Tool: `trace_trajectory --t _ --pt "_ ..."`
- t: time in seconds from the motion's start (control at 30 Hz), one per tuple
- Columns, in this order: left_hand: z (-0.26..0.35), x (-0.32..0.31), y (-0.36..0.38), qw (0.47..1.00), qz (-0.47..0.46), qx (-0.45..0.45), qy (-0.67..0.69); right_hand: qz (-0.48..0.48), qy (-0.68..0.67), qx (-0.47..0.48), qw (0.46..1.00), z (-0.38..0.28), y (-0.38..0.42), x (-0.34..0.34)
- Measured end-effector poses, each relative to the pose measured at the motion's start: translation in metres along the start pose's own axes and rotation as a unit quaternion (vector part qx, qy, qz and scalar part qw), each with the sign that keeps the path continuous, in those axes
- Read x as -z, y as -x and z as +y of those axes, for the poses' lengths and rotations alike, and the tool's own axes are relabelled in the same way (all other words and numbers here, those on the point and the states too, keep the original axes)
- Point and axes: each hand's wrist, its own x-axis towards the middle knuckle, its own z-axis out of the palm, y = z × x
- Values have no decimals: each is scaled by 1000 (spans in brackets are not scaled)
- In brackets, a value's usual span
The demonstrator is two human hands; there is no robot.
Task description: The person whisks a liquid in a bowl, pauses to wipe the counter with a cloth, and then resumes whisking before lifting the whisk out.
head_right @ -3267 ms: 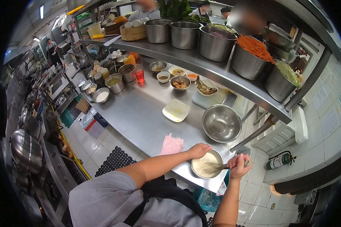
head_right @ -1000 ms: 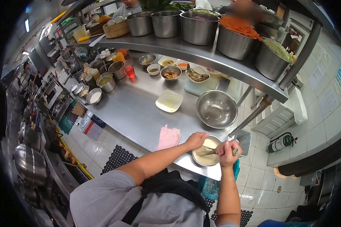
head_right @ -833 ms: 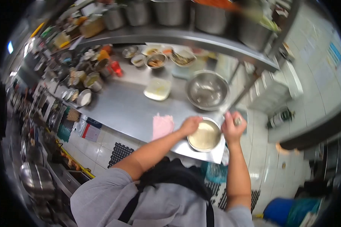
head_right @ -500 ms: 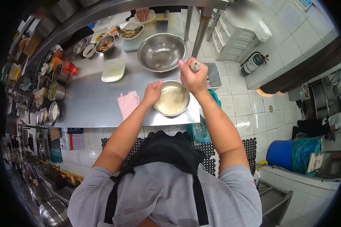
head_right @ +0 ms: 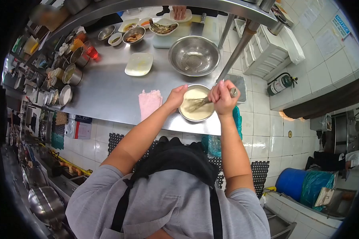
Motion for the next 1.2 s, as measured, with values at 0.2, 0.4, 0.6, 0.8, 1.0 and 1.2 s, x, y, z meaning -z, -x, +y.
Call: trace_trajectory --t 0.2,0.4,0.6,0.8,1.0,1.2 --pt "-12 -4 3 999 22 -24 -23 82 165 25 983 -27 -10 -2" --pt "-11 -7 10 993 47 -84 -61 -25 93 -66 993 -33 4 -10" --pt "-26 -2 -1 990 61 -82 -94 85 183 112 973 -3 2 -21" --pt "-26 2 5 985 58 -105 -120 36 189 -33 981 -38 -6 -10" --pt "-26 6 -3 989 55 -90 -102 2 50 -26 998 -13 4 -16" --pt "-19 -3 6 984 58 -112 -124 67 197 59 976 -15 -12 -7"
